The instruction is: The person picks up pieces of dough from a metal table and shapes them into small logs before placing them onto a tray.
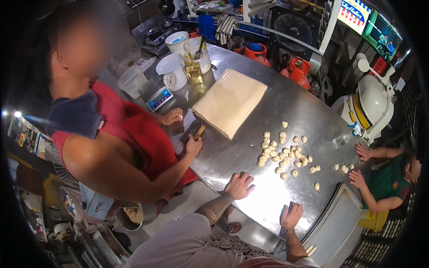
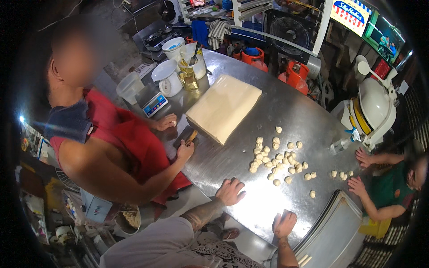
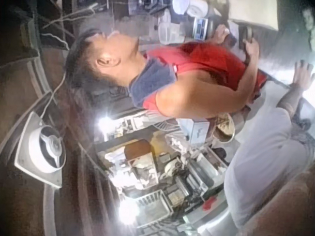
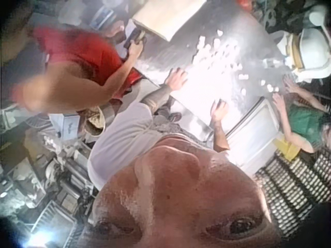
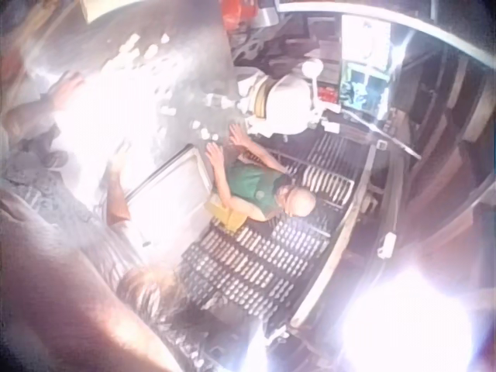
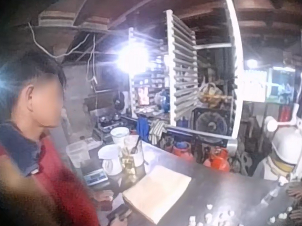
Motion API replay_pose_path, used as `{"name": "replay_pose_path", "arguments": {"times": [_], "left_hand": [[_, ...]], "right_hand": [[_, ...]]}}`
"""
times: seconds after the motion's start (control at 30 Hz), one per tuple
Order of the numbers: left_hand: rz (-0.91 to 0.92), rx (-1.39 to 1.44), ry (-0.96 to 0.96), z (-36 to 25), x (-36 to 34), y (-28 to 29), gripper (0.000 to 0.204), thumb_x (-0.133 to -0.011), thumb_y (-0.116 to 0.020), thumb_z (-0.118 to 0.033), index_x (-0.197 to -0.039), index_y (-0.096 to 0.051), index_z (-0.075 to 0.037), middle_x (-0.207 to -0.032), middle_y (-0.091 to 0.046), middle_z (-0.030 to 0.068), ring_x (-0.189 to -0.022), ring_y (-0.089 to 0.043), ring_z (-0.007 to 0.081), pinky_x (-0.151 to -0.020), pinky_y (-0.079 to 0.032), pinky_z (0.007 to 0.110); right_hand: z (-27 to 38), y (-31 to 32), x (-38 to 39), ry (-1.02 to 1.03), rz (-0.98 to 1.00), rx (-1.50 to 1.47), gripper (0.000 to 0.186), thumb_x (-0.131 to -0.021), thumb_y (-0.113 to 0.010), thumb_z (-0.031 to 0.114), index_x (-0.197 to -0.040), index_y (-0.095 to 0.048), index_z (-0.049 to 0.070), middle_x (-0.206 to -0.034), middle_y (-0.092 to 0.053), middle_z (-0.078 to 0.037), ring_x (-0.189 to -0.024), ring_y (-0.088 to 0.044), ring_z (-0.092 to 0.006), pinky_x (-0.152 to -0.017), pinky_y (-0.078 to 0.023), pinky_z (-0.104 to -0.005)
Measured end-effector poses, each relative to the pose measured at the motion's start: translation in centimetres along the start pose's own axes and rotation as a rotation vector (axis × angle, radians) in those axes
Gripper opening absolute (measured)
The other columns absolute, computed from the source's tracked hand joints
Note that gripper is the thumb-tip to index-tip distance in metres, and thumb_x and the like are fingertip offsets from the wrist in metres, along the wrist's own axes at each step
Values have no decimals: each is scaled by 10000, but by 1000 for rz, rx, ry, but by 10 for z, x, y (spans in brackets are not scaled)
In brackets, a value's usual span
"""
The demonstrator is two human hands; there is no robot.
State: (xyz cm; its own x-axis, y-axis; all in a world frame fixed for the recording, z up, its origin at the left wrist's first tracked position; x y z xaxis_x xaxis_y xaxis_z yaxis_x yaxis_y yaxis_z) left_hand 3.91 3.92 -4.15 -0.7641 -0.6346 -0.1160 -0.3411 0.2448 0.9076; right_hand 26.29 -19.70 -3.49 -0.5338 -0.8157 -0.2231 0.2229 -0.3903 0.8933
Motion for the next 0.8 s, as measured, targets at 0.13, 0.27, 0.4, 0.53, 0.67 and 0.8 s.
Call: {"name": "replay_pose_path", "arguments": {"times": [0.13, 0.27, 0.4, 0.53, 0.67, 0.8], "left_hand": [[-4, -3, -4, 2, 0, -1, 413, -1026, -610, -449, -1258, -640, -108, -1185, -571, 110, -1121, -568, 262, -979, -397, 445], [-61, 23, -21, 1, 0, 2, 403, -1009, -646, -421, -1254, -642, -102, -1185, -591, 96, -1131, -584, 252, -954, -419, 453], [-106, 66, -69, 0, 0, 6, 379, -977, -698, -392, -1205, -652, -93, -1167, -622, 73, -1093, -601, 252, -898, -449, 447], [-150, 156, -64, -1, -3, 19, 365, -968, -708, -404, -1159, -660, -96, -1147, -647, 91, -1058, -621, 281, -877, -477, 462], [-120, 137, -34, 0, -3, 19, 390, -958, -723, -412, -1175, -659, -95, -1151, -652, 113, -1057, -641, 298, -885, -500, 482], [-109, 136, -69, -1, -4, 16, 418, -973, -707, -436, -1198, -652, -87, -1180, -664, 114, -1087, -644, 297, -923, -504, 479]], "right_hand": [[2, 0, -2, -9, 39, -22, 417, -935, -666, 281, -1239, -626, -2, -1142, -573, -234, -1099, -538, -430, -975, -422, -555], [9, 2, -2, 67, 13, 51, 504, -911, -676, 270, -1335, -609, 6, -1208, -548, -258, -1142, -511, -435, -1006, -398, -580], [7, -4, -4, 38, 103, 70, 595, -861, -694, 245, -1401, -586, 20, -1254, -520, -262, -1177, -479, -440, -1028, -380, -593], [0, -9, -3, 12, 103, 105, 623, -785, -744, 162, -1375, -592, 32, -1265, -516, -254, -1200, -477, -442, -1038, -380, -593], [-9, -15, -2, -49, 140, 113, 640, -758, -769, 104, -1370, -589, 54, -1298, -501, -244, -1225, -470, -444, -1052, -380, -585], [-15, -18, 0, -91, 123, 91, 608, -809, -767, 134, -1379, -570, 53, -1315, -484, -237, -1253, -443, -440, -1075, -369, -573]]}}
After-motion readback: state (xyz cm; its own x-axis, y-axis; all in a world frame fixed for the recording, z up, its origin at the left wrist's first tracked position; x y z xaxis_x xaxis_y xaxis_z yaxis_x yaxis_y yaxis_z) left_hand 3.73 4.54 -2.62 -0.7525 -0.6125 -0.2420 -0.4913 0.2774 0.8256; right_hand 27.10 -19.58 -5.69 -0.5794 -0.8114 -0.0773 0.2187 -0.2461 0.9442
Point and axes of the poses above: each hand's wrist, its own x-axis away from the middle knuckle, its own y-axis out of the back of the hand, z = x × y, the point moved 9 cm from there along -x, towards the middle knuckle
